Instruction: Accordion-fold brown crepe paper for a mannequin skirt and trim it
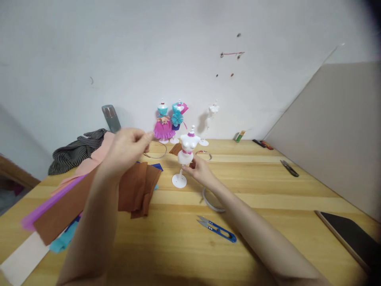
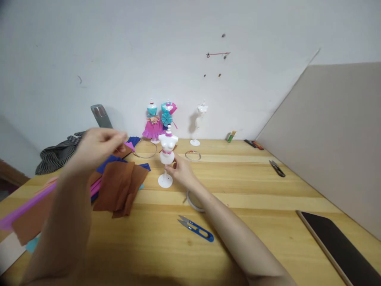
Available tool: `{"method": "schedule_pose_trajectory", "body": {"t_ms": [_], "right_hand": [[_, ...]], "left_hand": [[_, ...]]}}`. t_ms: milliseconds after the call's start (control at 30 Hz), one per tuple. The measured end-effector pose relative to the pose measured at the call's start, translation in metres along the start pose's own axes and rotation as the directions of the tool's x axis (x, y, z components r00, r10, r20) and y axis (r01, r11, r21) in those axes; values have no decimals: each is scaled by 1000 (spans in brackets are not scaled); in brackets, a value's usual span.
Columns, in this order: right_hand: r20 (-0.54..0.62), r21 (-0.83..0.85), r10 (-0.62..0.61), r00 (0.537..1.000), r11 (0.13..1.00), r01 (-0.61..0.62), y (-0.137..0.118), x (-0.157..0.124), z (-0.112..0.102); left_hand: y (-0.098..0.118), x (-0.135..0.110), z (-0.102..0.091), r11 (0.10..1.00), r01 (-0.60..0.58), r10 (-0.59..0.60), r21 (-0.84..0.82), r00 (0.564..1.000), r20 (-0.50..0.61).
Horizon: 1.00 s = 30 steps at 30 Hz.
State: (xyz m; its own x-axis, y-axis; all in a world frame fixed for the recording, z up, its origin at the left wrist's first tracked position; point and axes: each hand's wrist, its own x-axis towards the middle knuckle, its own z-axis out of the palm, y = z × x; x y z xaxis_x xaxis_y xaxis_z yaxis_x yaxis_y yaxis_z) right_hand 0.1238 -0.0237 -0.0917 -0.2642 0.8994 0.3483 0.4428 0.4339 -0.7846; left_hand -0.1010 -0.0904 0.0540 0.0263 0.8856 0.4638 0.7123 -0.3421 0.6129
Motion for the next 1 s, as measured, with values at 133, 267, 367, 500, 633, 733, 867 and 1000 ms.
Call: {"method": "schedule_pose_trajectory", "body": {"t_ms": [133, 267, 367, 500, 633, 733, 867, 1000], "right_hand": [[80, -70, 55, 995, 996, -49, 1, 1, 3], [175, -147, 96, 980, 987, -71, 4, 1, 4], [280, -252, 145, 949, 965, -73, 3, 1, -4], [440, -378, 226, 869, 924, -49, -12, -5, -20], [627, -367, 255, 736, 930, -10, -27, -15, -22], [741, -325, 228, 632, 945, 41, -29, -18, -16], [851, -216, 133, 509, 971, 107, -31, -18, -14], [833, -134, 69, 549, 988, 80, -41, -18, -20]], "left_hand": [[-42, -3, 45, 713, 56, -290, 699, 931, 220], [-76, -23, 76, 662, 2, -403, 750, 845, 353], [-91, -30, 82, 681, -21, -432, 732, 795, 425], [-100, -30, 78, 688, -11, -432, 726, 797, 422], [-104, -32, 74, 648, 52, -436, 760, 843, 314], [-106, -34, 76, 638, 87, -459, 765, 841, 286], [-95, -32, 64, 700, 87, -436, 709, 838, 327], [-58, -37, 20, 838, 36, -311, 544, 851, 423]]}}
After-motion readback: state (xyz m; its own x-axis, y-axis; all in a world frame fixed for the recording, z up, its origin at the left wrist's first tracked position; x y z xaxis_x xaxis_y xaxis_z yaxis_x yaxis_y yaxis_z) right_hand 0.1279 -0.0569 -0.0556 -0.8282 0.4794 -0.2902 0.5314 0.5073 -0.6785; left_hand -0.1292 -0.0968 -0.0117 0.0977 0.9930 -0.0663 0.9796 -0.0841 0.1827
